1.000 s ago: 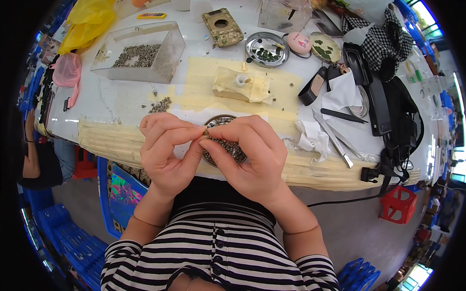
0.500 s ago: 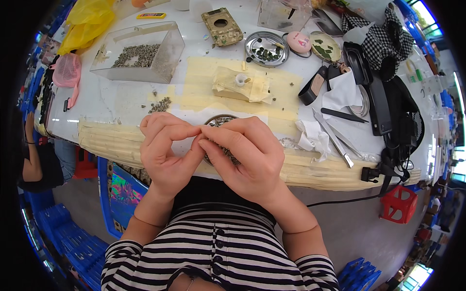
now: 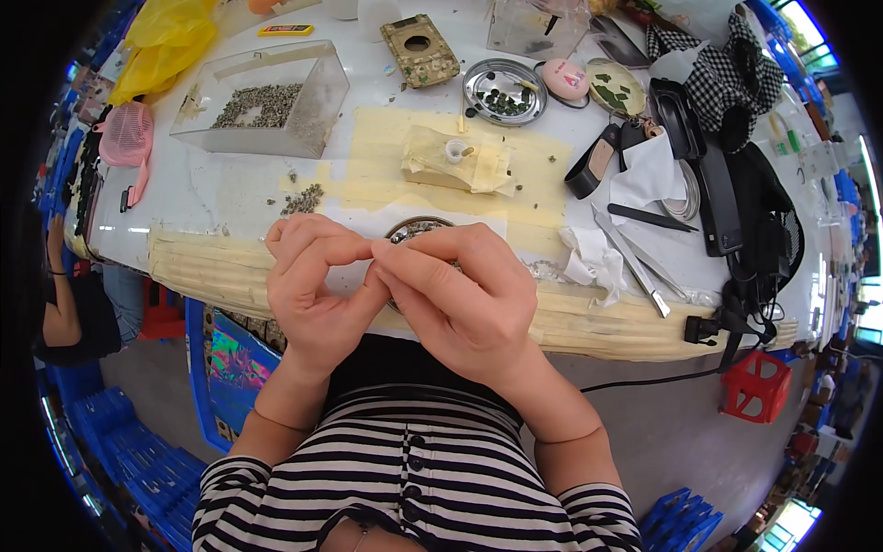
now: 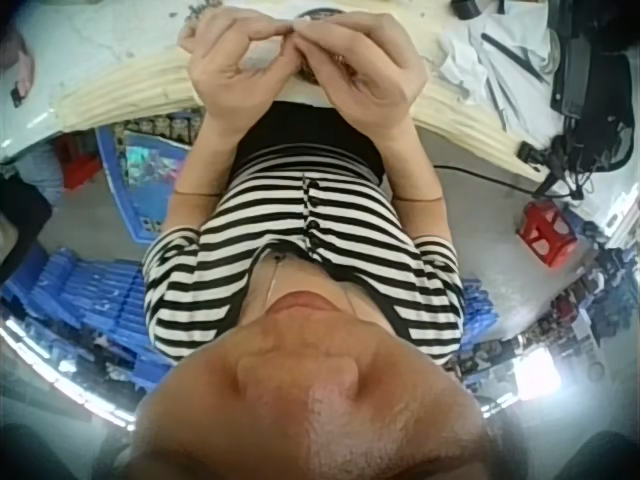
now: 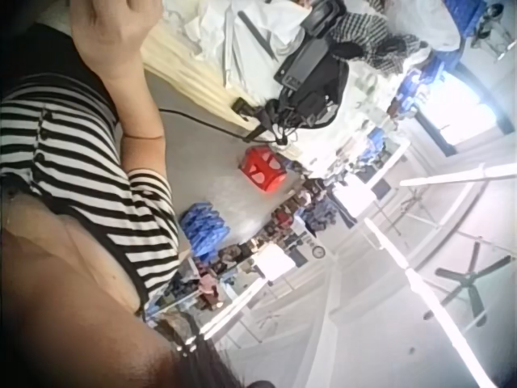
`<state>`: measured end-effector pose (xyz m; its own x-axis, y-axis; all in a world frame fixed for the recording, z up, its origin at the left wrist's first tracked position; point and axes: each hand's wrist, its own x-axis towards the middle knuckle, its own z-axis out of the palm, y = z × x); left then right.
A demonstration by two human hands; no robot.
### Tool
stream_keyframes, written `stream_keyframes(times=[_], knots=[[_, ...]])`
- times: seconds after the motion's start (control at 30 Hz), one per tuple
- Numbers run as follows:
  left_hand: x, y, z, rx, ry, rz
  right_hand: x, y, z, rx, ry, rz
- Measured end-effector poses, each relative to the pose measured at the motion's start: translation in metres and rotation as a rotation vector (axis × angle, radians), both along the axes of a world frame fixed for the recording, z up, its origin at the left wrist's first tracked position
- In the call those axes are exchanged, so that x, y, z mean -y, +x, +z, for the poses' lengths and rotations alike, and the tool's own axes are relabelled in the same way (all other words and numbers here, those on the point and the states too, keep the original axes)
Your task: Manually inserting small metal pins into holes in a circular toy component at a factory workbench.
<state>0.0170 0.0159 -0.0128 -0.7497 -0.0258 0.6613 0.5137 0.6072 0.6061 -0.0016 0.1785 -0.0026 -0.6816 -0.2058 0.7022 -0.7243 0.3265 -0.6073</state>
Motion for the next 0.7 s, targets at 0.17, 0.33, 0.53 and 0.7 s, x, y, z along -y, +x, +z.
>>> stream_keyframes(times=[0.17,0.33,0.53,0.7], knots=[[0.0014,0.0001,-0.0008,-0.011,0.030,0.006,0.0024,-0.0006,-0.0003,-0.036,0.045,-0.037],[0.0019,0.0005,-0.0022,-0.036,0.037,0.012,0.0005,0.0011,0.0020,0.084,0.000,0.005],[0.0021,0.0004,0.0004,-0.056,0.054,-0.021,-0.0025,0.0011,0.0022,0.179,-0.025,0.030],[0.0010,0.0009,0.0025,-0.061,0.046,-0.028,-0.0020,0.0000,0.0020,0.201,-0.043,0.036]])
